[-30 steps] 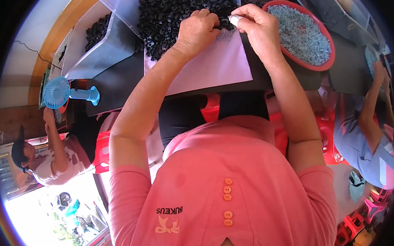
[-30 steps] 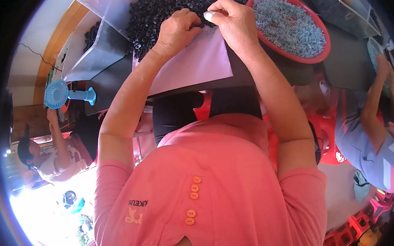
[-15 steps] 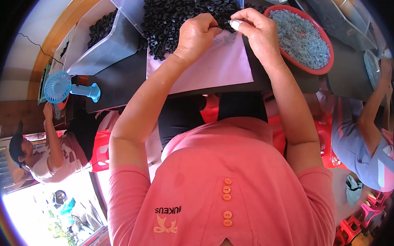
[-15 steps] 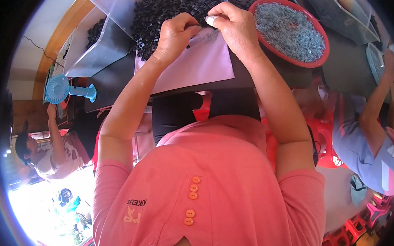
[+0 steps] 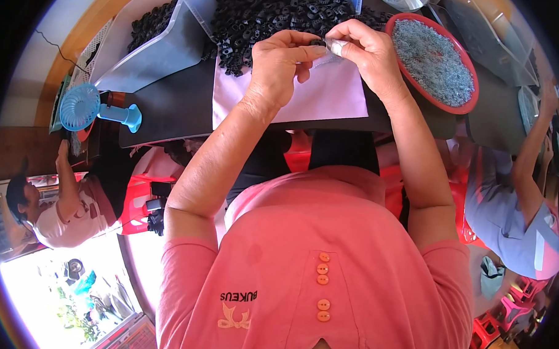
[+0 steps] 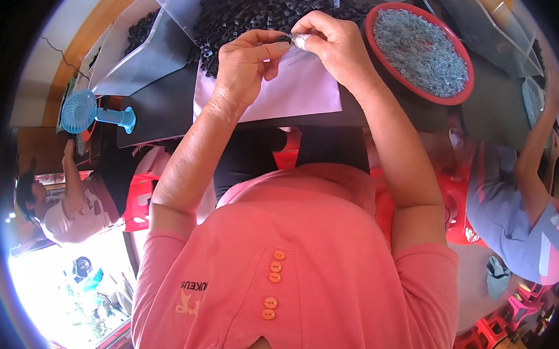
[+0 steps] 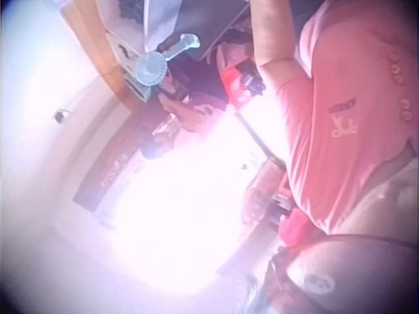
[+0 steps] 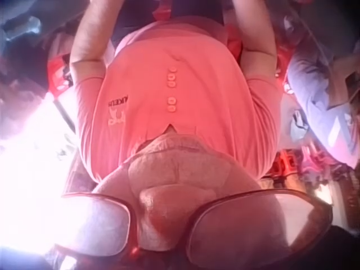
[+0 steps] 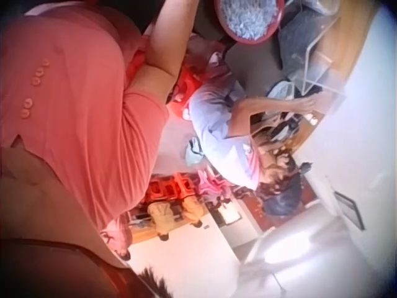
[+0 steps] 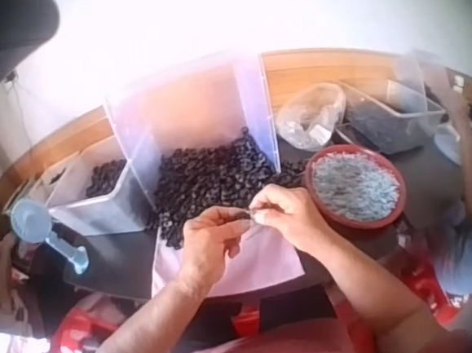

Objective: Manually assembling small black plastic components by inserting white plastic rivets into pre-molded holes.

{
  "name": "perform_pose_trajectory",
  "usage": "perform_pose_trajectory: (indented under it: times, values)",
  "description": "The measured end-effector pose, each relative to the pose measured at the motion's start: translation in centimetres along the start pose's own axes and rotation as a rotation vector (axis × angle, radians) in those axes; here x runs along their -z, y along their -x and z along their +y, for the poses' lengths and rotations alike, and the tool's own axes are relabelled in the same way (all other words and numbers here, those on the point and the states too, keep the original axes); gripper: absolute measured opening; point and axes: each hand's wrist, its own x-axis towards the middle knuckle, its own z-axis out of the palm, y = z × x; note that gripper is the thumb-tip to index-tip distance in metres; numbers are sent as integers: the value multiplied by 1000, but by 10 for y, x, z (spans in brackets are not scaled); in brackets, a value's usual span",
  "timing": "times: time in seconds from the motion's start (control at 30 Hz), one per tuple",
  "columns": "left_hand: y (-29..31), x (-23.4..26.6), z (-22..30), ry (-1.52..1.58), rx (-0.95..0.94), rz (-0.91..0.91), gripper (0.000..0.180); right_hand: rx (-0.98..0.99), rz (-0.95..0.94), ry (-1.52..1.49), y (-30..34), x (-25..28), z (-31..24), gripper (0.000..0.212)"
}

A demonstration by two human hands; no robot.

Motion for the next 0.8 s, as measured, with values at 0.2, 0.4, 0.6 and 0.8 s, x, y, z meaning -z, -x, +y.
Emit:
perform_pose_trajectory:
  times: [0.2, 0.4, 0.6, 0.8]
  values:
    - [14, 1, -1, 178, 18, 63, 16, 73, -119, 82, 3, -4, -2, 12]
    - [17, 11, -12, -4, -118, 65, 17, 208, -45, 205, 4, -9, -4, 17]
    - [21, 12, -14, -80, -125, 47, 19, 466, -23, 362, 2, -17, 6, 19]
    - [23, 14, -11, -133, -71, 34, 16, 538, -41, 468, 3, -20, 5, 18]
